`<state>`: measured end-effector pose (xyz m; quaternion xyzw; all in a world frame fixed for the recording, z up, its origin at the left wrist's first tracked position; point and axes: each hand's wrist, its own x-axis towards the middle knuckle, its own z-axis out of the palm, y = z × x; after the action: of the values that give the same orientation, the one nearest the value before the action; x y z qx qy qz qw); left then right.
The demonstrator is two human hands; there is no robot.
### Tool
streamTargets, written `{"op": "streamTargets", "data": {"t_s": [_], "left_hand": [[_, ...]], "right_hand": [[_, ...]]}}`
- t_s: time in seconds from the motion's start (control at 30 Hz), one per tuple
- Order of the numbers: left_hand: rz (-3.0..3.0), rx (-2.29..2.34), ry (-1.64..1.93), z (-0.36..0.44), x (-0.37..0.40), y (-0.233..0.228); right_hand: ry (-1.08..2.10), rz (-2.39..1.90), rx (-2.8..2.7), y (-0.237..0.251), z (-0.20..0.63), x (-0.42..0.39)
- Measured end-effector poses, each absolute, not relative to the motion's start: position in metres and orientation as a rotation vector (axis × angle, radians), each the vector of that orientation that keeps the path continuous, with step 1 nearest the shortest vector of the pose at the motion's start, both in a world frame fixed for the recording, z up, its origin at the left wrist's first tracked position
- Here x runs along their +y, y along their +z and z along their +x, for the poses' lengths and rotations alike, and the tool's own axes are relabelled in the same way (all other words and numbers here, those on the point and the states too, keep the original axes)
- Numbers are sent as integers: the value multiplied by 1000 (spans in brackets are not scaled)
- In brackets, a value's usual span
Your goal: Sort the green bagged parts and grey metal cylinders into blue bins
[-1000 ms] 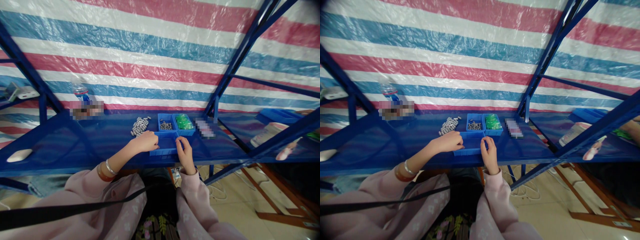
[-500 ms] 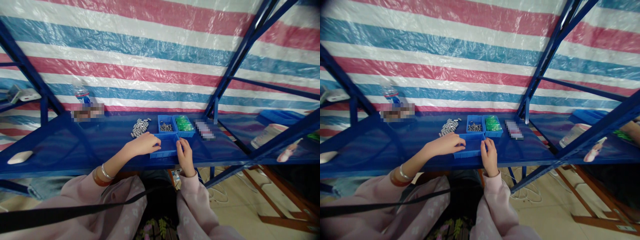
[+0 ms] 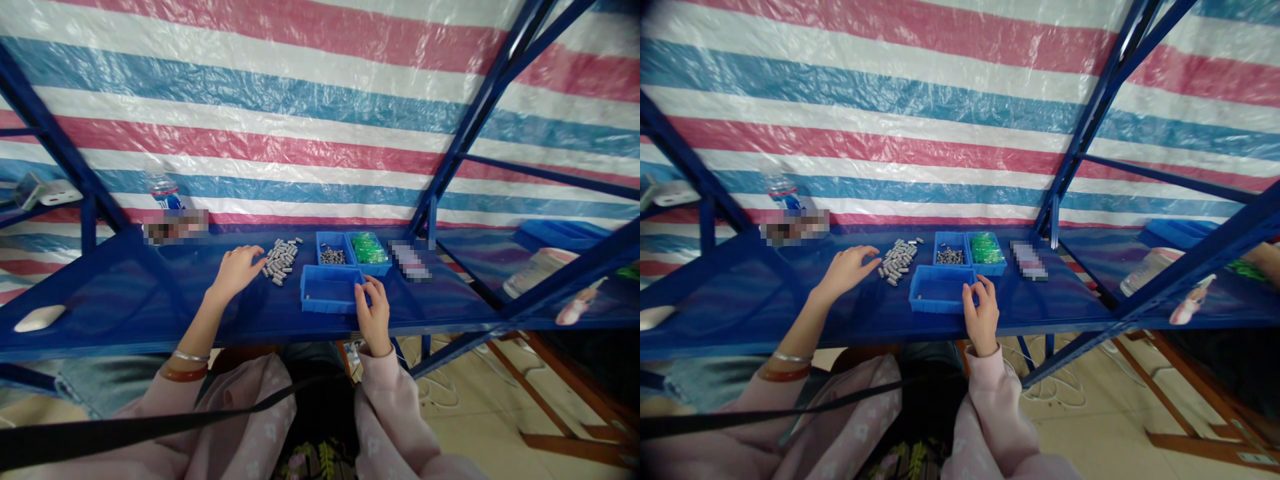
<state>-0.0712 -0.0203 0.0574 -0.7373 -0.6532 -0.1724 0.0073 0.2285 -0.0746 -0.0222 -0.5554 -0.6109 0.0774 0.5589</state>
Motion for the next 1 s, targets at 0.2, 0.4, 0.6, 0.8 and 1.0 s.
{"op": "streamTargets", "data": {"t_s": [0.2, 0.4, 0.6, 0.8, 1.0], "left_hand": [[-2428, -2060, -425, -70, -28, 32], [-2438, -2066, -508, -72, -25, 22], [-2669, -1685, -1152, -49, -32, 41], [-3204, -1183, -504, 6, -39, 68], [-3200, -1258, -1, 30, -25, 77]], "right_hand": [[216, -1293, -1437, -22, 230, -74], [197, -1264, -1451, -24, 232, -72], [180, -1257, -1467, -26, 232, -71], [198, -1273, -1461, -21, 230, -75], [185, -1275, -1457, -20, 230, -75]]}}
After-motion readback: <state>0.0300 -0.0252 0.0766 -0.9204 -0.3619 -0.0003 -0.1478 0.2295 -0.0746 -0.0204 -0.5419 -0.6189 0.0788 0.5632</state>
